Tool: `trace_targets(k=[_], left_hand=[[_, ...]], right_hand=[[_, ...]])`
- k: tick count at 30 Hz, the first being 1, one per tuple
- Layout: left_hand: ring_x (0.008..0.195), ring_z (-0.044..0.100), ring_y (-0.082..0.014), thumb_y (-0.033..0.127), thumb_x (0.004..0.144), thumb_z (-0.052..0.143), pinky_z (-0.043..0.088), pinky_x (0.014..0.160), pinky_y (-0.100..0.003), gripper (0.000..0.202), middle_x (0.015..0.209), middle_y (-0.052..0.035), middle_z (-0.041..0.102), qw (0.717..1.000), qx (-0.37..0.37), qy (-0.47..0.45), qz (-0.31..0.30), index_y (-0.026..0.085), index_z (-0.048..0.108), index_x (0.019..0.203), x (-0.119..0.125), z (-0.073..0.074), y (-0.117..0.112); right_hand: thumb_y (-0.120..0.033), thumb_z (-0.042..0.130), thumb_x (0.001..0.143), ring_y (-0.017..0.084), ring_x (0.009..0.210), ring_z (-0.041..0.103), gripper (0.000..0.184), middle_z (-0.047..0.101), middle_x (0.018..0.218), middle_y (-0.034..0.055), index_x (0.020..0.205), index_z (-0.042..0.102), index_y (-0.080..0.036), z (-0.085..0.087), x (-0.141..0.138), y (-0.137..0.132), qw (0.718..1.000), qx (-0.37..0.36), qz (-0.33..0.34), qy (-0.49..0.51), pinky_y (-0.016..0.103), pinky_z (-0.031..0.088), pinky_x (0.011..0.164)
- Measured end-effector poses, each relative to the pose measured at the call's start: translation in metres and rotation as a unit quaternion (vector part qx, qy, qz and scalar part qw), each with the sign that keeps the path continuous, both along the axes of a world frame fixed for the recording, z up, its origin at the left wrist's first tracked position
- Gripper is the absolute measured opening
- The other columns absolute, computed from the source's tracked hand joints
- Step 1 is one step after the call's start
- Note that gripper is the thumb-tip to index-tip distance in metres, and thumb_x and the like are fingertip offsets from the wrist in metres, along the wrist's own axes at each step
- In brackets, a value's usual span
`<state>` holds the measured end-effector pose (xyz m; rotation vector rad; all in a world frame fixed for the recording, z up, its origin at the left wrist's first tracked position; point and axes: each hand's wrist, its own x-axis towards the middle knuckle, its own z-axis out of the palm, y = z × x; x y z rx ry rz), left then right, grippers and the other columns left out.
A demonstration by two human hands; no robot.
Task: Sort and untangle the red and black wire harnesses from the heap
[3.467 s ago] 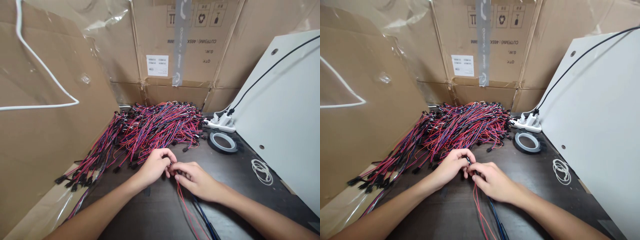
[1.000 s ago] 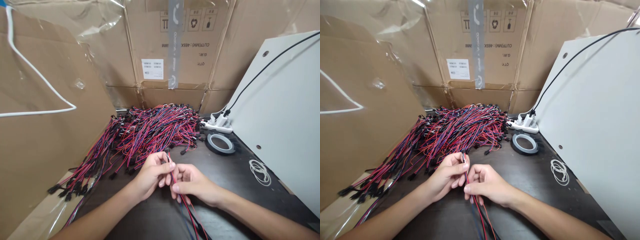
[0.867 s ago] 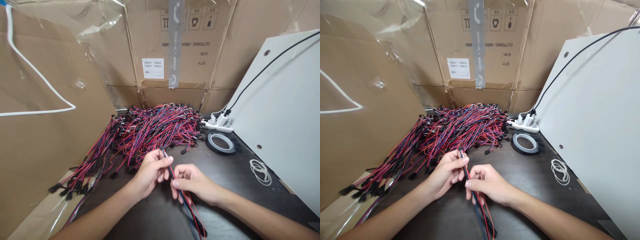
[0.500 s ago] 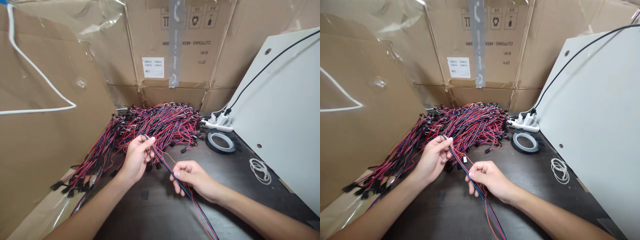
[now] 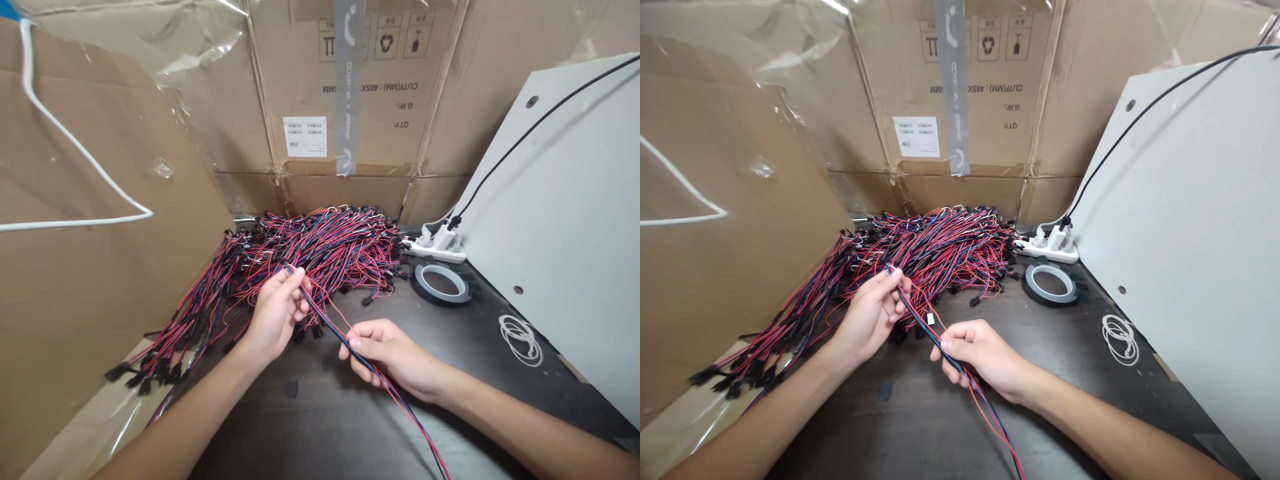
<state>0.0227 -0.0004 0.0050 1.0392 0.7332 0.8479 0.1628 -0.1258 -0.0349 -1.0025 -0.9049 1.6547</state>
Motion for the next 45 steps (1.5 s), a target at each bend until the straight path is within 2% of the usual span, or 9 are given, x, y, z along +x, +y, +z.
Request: trace_targets(k=[6,8,18,23,27,30,35,39,45], left_hand=[[0.046,0.054,-0.0076,0.034,0.072,0.071,0.038,0.036,-0.015,0.03,0.067,-0.0019,0.059,0.985,-0.001,0.021,-0.17,0.012,0.052,0.076,0.005,-0.011,-0.021],[0.047,0.055,-0.0087,0.034,0.073,0.07,0.039,0.038,-0.016,0.029,0.066,-0.0027,0.058,0.982,0.01,0.024,-0.187,0.011,0.052,0.074,0.006,-0.012,-0.022],[0.044,0.054,-0.0082,0.03,0.063,0.077,0.038,0.036,-0.016,0.032,0.064,-0.0009,0.059,0.999,0.042,0.0,-0.034,0.011,0.055,0.076,0.002,-0.003,-0.005],[0.047,0.053,-0.0074,0.027,0.062,0.076,0.037,0.037,-0.014,0.031,0.065,-0.0011,0.059,0.998,0.056,-0.023,0.034,0.011,0.054,0.076,-0.001,0.0,0.007],[0.045,0.052,-0.0075,0.023,0.06,0.076,0.036,0.036,-0.014,0.03,0.062,-0.0001,0.058,0.995,0.057,-0.03,0.071,0.011,0.053,0.075,-0.004,0.006,0.016],[0.043,0.05,-0.0063,0.021,0.064,0.072,0.032,0.034,-0.013,0.024,0.06,0.0002,0.056,0.995,0.048,-0.027,0.086,0.011,0.053,0.074,-0.007,0.008,0.022],[0.036,0.042,-0.0046,0.022,0.08,0.058,0.022,0.029,-0.012,0.014,0.056,0.0013,0.05,0.996,0.011,-0.017,0.084,0.011,0.053,0.075,-0.012,0.01,0.031],[0.032,0.035,-0.0047,0.022,0.091,0.041,0.019,0.028,-0.013,0.023,0.051,0.0019,0.045,0.997,-0.028,-0.025,0.067,0.012,0.051,0.074,-0.012,0.009,0.034],[0.035,0.039,-0.0059,0.021,0.095,0.033,0.022,0.029,-0.013,0.027,0.055,-0.0001,0.048,0.993,-0.059,-0.062,0.079,0.012,0.048,0.074,-0.012,0.006,0.035]], right_hand=[[-0.042,0.061,0.082,0.003,0.037,0.039,0.032,0.053,0.053,-0.0021,0.085,0.059,-0.011,-0.001,0.002,0.002,0.999,-0.013,-0.018,0.028,0.014,0.024,0.034],[-0.043,0.062,0.082,0.003,0.037,0.04,0.032,0.053,0.054,-0.0016,0.085,0.059,-0.011,-0.001,0.002,0.002,0.999,-0.016,-0.019,0.027,0.014,0.025,0.034],[-0.041,0.064,0.08,0.004,0.037,0.041,0.032,0.053,0.053,-0.0025,0.089,0.06,-0.011,-0.005,0.002,0.003,0.999,-0.023,-0.028,0.032,0.015,0.025,0.034],[-0.039,0.064,0.08,0.004,0.037,0.036,0.029,0.048,0.048,-0.0045,0.084,0.06,-0.01,-0.006,0.001,0.002,0.999,0.014,-0.034,0.035,0.016,0.027,0.037],[-0.04,0.062,0.082,0.003,0.037,0.032,0.029,0.043,0.046,-0.0062,0.082,0.059,-0.011,-0.006,0.002,0.001,0.999,0.006,-0.037,0.027,0.016,0.023,0.037],[-0.042,0.061,0.083,0.004,0.037,0.029,0.03,0.038,0.046,-0.0073,0.08,0.057,-0.012,-0.005,0.003,0.001,0.999,-0.006,-0.04,0.02,0.017,0.019,0.036],[-0.042,0.062,0.081,0.003,0.04,0.024,0.032,0.031,0.046,-0.0085,0.076,0.055,-0.011,-0.002,0.003,0.001,0.998,-0.001,-0.052,0.035,0.018,0.017,0.039],[-0.043,0.063,0.08,0.003,0.041,0.023,0.034,0.03,0.047,-0.0088,0.075,0.055,-0.011,0.001,0.003,0.001,0.998,0.001,-0.05,0.029,0.019,0.017,0.041],[-0.045,0.062,0.081,0.003,0.042,0.023,0.035,0.031,0.046,-0.0087,0.074,0.054,-0.012,-0.001,0.002,0.001,0.998,0.026,-0.063,-0.004,0.019,0.017,0.041]])
